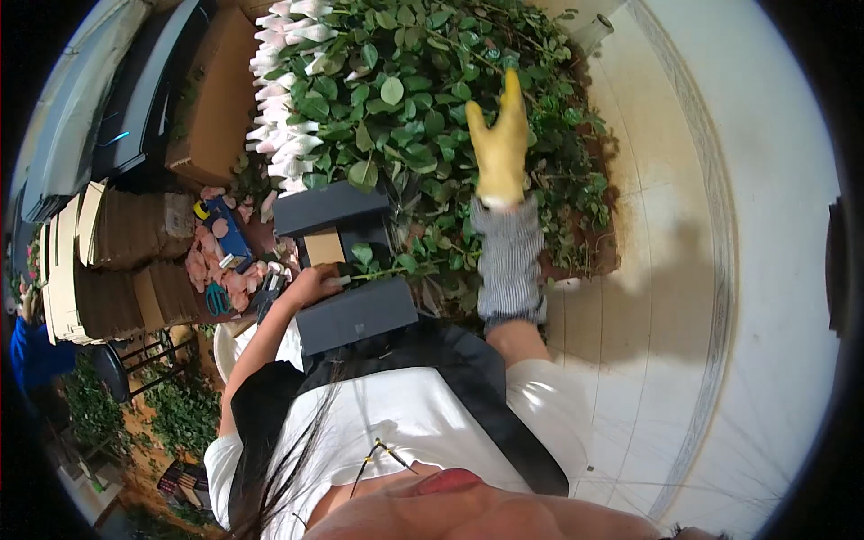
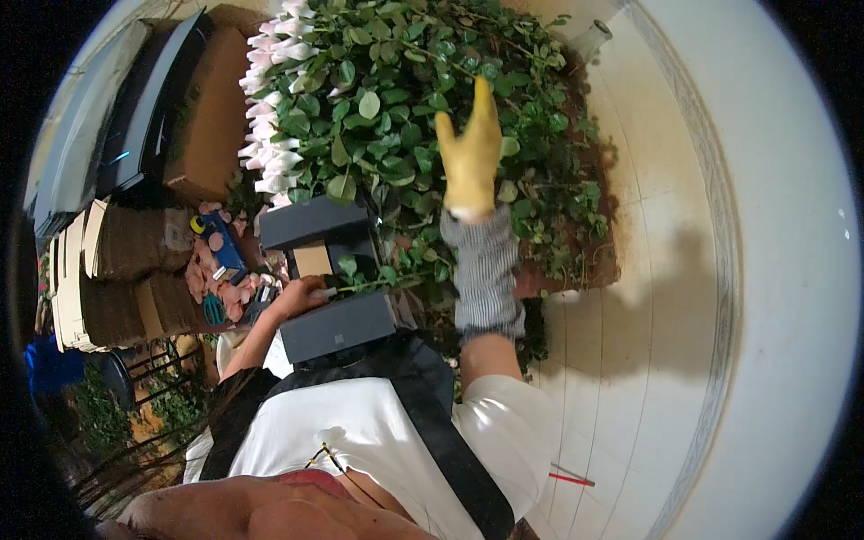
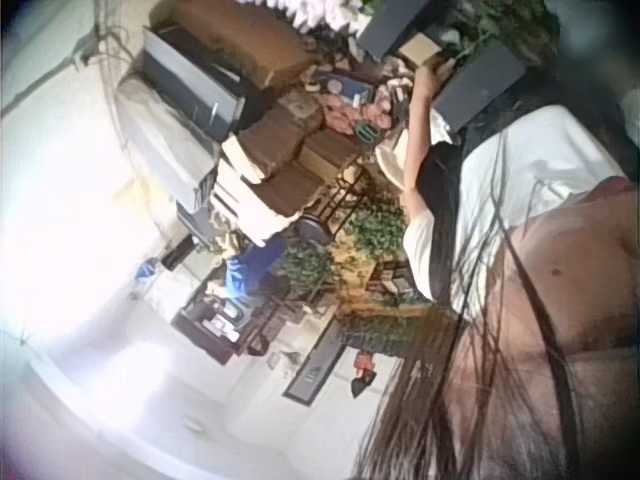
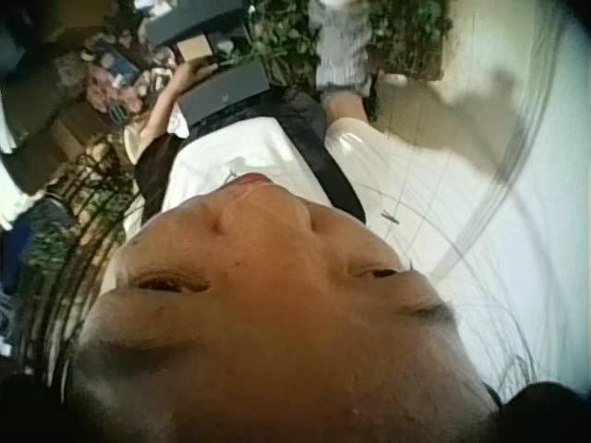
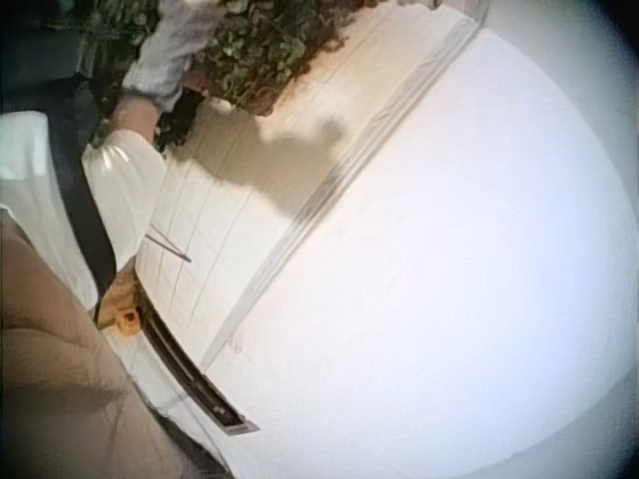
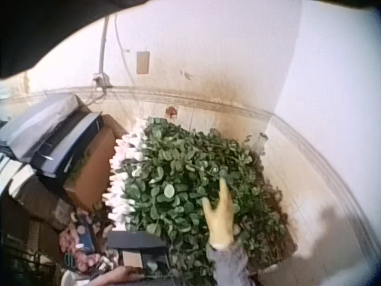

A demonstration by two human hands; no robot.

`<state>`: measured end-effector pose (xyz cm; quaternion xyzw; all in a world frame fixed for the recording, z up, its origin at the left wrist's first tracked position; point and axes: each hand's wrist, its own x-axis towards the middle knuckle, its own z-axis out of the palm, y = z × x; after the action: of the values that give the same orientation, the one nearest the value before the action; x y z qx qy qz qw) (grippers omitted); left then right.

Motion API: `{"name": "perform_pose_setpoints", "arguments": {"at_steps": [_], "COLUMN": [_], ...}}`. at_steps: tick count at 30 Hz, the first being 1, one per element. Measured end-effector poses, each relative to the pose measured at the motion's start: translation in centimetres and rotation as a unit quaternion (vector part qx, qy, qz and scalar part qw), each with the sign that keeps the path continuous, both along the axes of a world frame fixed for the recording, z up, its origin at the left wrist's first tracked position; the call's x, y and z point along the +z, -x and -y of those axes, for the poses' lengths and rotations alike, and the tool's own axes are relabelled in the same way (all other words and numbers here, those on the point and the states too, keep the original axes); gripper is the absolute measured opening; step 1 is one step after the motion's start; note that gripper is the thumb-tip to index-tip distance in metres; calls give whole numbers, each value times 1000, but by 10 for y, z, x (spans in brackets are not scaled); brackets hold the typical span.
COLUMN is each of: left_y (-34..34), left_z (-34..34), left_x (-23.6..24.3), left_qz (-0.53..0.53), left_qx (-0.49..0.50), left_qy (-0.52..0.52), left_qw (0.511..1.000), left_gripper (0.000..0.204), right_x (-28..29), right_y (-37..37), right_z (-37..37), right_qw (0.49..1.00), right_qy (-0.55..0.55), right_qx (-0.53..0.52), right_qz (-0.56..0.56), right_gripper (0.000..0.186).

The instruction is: The person arranges roses into a specialized black box by placing them one by one into the internal support structure and then closing the box.

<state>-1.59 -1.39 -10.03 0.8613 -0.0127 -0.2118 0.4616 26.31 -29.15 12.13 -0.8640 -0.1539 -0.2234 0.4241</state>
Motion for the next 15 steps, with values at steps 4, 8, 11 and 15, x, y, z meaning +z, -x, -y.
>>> {"name": "perform_pose_setpoints", "arguments": {"at_steps": [4,8,11,15], "left_y": [-31,-2,3,-6], "left_z": [23,6,9,13], "left_x": [7,6,7,26], "left_qz": [53,6,63,-40], "left_qx": [-33,24,5,-64], "left_qy": [25,26,-42,-285], "left_qw": [998,999,997,956], "left_gripper": [32,32,35,54], "right_x": [-68,-37,0,-2], "right_y": [-205,-231,-267,-297], "right_z": [3,-99,-117,-118], "right_qw": [731,865,905,914], "right_qy": [536,470,398,384], "right_qx": [-300,-42,7,19], "right_qz": [296,171,149,127], "right_gripper": [91,46,52,49]}}
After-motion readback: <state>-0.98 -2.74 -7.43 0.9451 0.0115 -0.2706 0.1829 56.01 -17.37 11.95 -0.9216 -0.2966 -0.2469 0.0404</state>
